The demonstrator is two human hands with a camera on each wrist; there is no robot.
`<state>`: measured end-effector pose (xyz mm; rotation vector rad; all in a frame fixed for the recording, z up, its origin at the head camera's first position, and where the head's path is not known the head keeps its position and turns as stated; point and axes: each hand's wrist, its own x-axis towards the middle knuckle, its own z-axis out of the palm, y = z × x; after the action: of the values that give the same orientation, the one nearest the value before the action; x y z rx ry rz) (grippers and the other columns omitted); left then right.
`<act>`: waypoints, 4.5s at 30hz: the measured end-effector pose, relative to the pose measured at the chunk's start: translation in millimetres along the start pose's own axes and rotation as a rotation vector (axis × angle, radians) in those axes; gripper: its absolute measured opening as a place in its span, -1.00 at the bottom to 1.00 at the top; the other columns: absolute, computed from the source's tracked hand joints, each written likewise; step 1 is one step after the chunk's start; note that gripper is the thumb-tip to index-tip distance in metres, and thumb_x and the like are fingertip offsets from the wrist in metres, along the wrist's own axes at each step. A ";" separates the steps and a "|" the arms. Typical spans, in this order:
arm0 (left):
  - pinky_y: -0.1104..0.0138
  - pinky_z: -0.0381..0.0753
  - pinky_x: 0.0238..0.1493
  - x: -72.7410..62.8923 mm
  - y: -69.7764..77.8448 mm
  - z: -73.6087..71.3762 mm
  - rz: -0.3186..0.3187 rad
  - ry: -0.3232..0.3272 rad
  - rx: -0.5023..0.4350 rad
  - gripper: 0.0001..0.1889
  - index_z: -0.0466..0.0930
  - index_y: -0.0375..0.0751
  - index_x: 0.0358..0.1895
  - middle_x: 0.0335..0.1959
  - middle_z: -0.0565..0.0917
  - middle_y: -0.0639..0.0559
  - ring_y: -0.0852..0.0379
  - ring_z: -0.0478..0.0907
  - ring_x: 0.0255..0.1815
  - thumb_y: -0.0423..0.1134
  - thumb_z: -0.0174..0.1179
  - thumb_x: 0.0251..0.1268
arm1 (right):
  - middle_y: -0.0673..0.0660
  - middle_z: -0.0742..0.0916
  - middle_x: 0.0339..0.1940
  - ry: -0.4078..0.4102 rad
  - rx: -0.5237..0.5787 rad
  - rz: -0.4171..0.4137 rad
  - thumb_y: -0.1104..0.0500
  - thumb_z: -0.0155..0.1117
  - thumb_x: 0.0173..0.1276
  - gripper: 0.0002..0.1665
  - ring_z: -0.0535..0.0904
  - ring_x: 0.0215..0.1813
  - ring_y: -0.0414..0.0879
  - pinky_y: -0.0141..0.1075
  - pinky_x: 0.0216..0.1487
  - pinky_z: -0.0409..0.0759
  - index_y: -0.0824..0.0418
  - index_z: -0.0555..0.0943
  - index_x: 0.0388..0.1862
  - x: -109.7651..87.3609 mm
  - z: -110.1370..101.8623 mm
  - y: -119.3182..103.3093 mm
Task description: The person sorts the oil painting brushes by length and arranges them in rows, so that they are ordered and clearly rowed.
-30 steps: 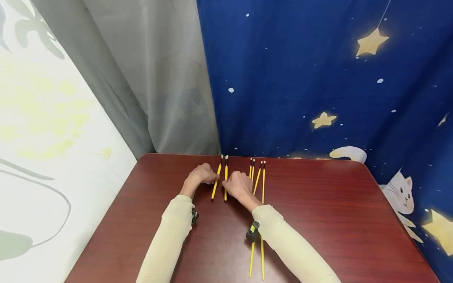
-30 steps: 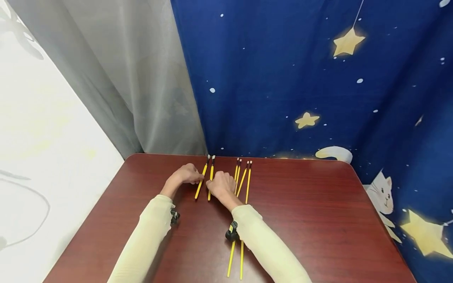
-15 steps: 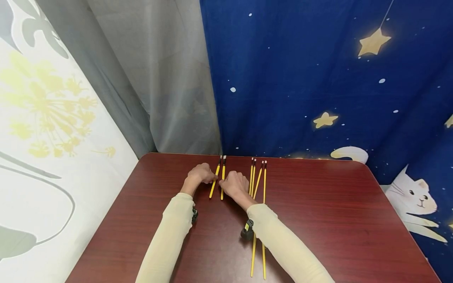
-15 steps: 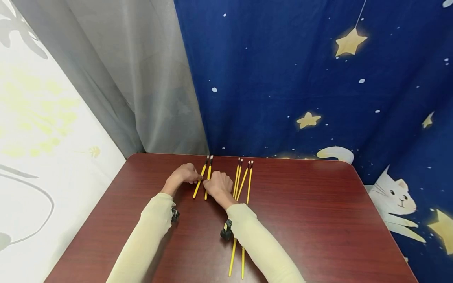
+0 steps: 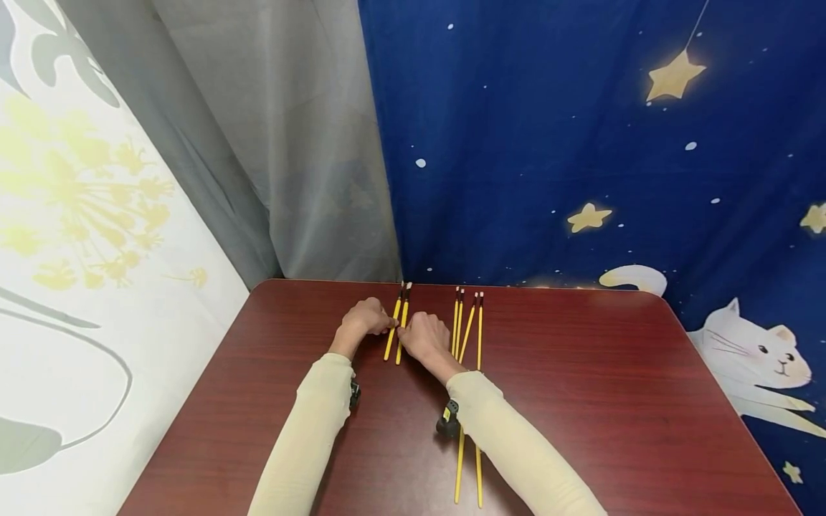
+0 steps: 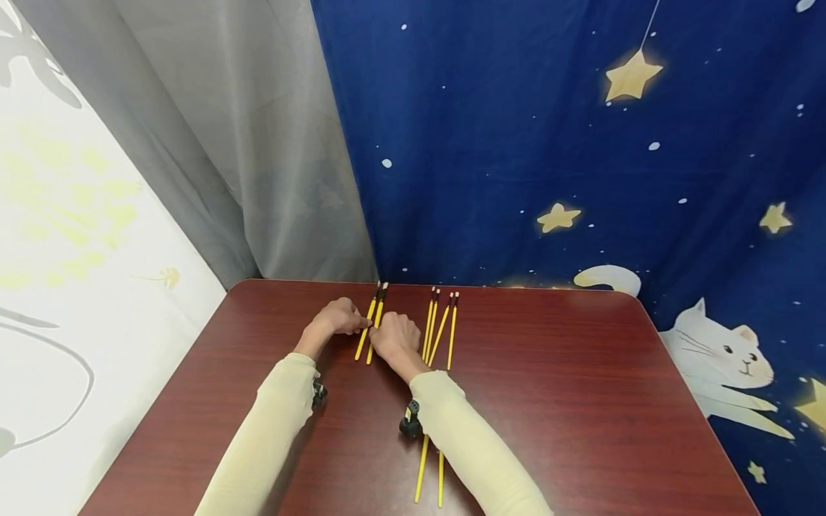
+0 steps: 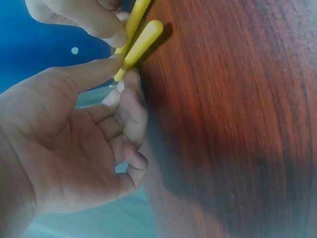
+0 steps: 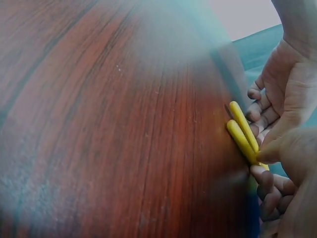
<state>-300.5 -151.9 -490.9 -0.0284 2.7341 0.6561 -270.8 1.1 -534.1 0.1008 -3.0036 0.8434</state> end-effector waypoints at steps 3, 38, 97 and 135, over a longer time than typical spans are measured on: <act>0.28 0.42 -0.39 1.0 -0.4 0.9 0.002 0.010 -0.009 -0.61 0.75 -0.21 -0.45 -0.60 0.63 0.05 0.01 0.58 -0.44 0.04 0.34 0.43 | -0.03 0.43 -0.80 -0.008 0.014 -0.012 -0.07 0.39 0.47 -0.34 0.50 -0.63 -0.01 -0.22 -0.58 0.36 0.03 0.43 -0.84 0.6 -0.2 0.7; 0.17 0.47 -0.42 49.9 -28.0 22.9 0.002 -0.032 -0.045 -0.68 0.62 -0.04 -0.50 -0.57 0.63 0.03 0.00 0.55 -0.51 -0.01 0.28 0.44 | -0.02 0.58 -0.62 -0.006 -0.002 -0.147 -0.12 0.27 0.55 -0.49 0.52 -0.53 -0.07 -0.24 -0.49 0.40 0.01 0.58 -0.64 -6.5 -5.0 1.8; -0.09 0.59 0.25 8.7 139.7 100.1 0.215 0.282 0.316 -0.69 0.74 0.02 -0.46 -0.30 0.83 0.00 -0.09 0.77 -0.20 0.09 0.39 0.38 | 0.04 0.71 -0.62 0.090 -0.099 0.168 -0.23 0.45 0.36 -0.44 0.68 -0.42 0.08 -0.03 -0.41 0.59 -0.02 0.61 -0.77 -16.3 -82.0 128.5; -0.06 0.63 0.00 17.6 158.6 83.1 0.054 0.131 0.119 -0.61 0.58 -0.02 -0.56 -0.47 0.65 -0.01 -0.02 0.61 -0.39 0.13 0.34 0.31 | 0.29 0.79 -0.30 0.008 -0.150 0.279 -0.20 0.50 0.24 -0.53 0.69 -0.29 0.20 0.04 -0.28 0.62 0.16 0.67 -0.52 -9.4 -89.8 121.7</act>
<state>-306.3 27.8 -496.8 0.0321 2.9050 0.5211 -269.5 152.0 -521.0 -0.3292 -3.1045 0.6263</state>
